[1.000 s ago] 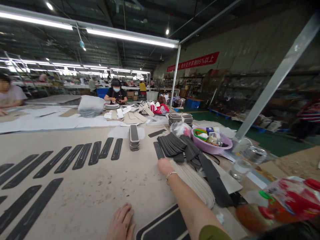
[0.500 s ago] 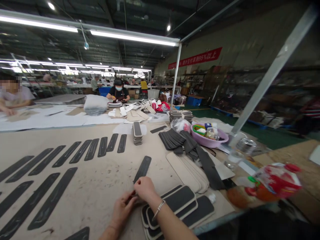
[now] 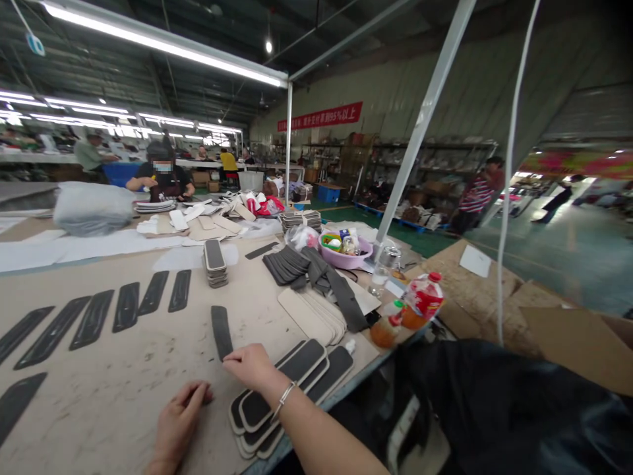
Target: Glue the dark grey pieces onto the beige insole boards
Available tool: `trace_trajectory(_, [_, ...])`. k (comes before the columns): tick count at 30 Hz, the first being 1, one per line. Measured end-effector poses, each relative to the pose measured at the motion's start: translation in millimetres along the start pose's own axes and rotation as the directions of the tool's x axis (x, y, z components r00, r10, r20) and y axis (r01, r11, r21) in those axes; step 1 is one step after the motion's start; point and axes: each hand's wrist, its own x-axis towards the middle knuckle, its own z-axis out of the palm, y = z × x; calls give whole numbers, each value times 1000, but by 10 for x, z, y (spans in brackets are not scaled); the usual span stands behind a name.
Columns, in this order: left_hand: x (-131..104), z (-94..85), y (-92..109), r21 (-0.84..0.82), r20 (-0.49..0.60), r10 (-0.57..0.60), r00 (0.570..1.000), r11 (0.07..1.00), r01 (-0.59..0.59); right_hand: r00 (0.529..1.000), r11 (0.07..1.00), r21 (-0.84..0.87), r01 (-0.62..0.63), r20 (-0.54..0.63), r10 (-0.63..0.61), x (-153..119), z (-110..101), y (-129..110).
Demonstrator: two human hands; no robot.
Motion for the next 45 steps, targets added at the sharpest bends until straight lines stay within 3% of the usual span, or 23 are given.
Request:
trace_trajectory(4, [-42,17,87,-14,31,26,999,1000,-26,999,996,74,-45,20,44,8,-106,231])
trace_trajectory(8, [-81,48,175,0,30,60,998,998,-60,996,993,114,-30,90,20,4,87,281])
trace_trajectory(13, [-75,61,126,79,-31,78,996,994,-75,991,988,139,-66,129,48,-68,361,181])
trace_trajectory(17, [-1,31,75,91,-19,16,1000,996,-14,988,986,147,-84,137,64,-6,407,152])
trace_trajectory(20, [46,-4,109,130,-7,1,1000,992,0,997,991,108,-80,-5,81,50,161,182])
trace_trajectory(23, [42,-29,166,137,-27,-30,999,990,33,967,986,-141,-88,-248,51,33,-333,324])
trace_trajectory(25, [31,-30,178,114,-38,-52,998,992,56,917,916,-334,-223,-390,81,4,-687,500])
trace_trajectory(28, [18,-22,158,75,-32,-63,998,995,65,847,712,-508,-485,-476,237,-28,-1065,785])
trace_trajectory(30, [10,-16,139,42,-20,-55,998,998,56,822,641,-538,-548,-490,291,-33,-1175,921])
trace_trajectory(35, [-12,10,90,-62,-11,-63,998,996,62,794,591,-545,-594,-515,323,2,-1209,1000])
trace_trajectory(37, [-8,4,71,-118,-16,-81,997,990,79,810,599,-562,-571,-503,300,1,-1243,970])
trace_trajectory(39, [11,-63,80,-203,-28,-116,993,973,108,861,633,-601,-489,-450,238,-17,-1313,921])
trace_trajectory(42, [64,-371,188,-280,-65,-144,987,952,121,932,684,-652,-329,-340,124,-33,-1434,802])
trace_trajectory(45, [121,-897,394,-243,-150,-102,983,968,63,973,737,-654,-169,-229,19,28,-1455,612])
